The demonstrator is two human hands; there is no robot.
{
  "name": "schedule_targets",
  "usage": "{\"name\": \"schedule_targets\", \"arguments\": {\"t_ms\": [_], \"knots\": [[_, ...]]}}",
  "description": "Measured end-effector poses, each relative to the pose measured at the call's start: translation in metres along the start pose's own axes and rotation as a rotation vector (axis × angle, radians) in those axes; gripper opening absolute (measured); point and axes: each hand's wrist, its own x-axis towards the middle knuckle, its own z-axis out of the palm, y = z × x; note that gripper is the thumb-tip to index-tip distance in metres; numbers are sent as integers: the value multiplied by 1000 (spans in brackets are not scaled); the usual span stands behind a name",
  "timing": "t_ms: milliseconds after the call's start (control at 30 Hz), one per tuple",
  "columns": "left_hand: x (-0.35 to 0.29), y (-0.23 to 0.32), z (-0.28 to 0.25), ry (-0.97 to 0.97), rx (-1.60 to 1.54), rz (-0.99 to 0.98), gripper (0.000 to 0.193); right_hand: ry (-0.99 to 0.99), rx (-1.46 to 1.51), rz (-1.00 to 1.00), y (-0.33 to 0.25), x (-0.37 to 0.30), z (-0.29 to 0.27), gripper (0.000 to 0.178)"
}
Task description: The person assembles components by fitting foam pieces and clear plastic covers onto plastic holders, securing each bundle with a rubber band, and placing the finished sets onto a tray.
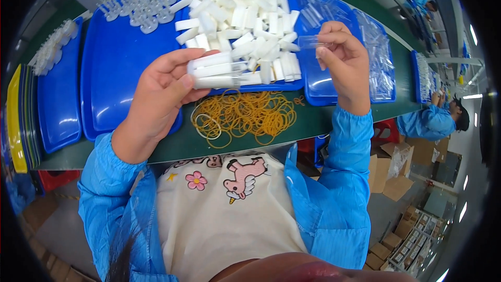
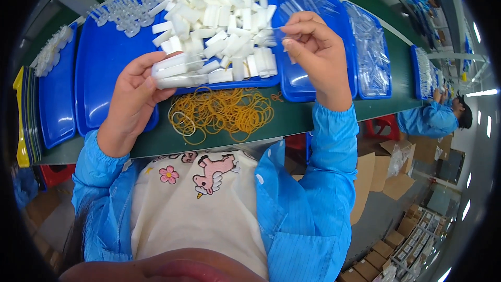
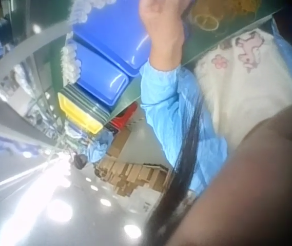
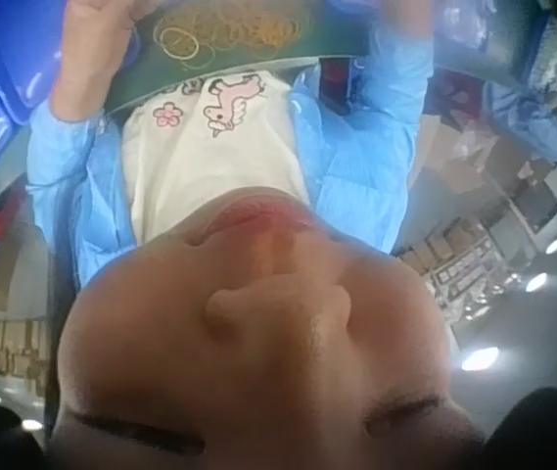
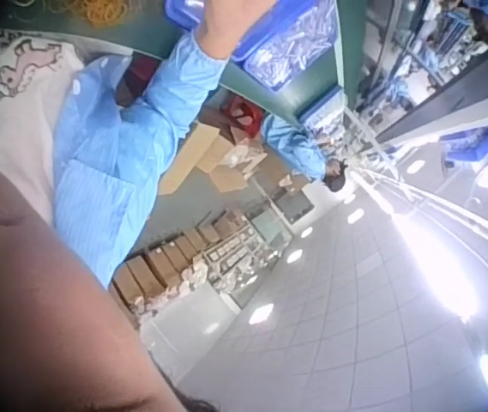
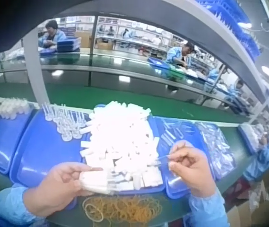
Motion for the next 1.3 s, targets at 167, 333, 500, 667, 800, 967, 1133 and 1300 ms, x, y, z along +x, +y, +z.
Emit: {"name": "schedule_targets", "arguments": {"t_ms": [167, 333, 500, 667, 800, 967, 1133, 1300], "knots": [[4, -1, -1, -27, 36, 7, 38, -82, 207, -133, -2, 7, 51, 18], [3, -5, -3, 19, 13, 100, 32, 56, 335, -88, -4, 1, 75, 18], [0, -7, -6, 27, -52, 147, 30, -12, 291, -155, 3, 2, 73, 19], [3, -9, -10, 18, -15, 171, 30, -6, 245, -129, 5, -2, 77, 24], [3, -9, -9, 17, 28, 155, 33, 43, 180, -21, -1, -4, 84, 30], [0, -11, -8, 16, 12, 134, 31, -45, 205, -49, 0, -9, 88, 31], [1, -11, -7, -8, -5, 129, 31, -81, 184, -111, 2, -11, 92, 31], [1, -10, -7, -21, -13, 134, 32, -91, 186, -30, 0, -11, 89, 31]]}}
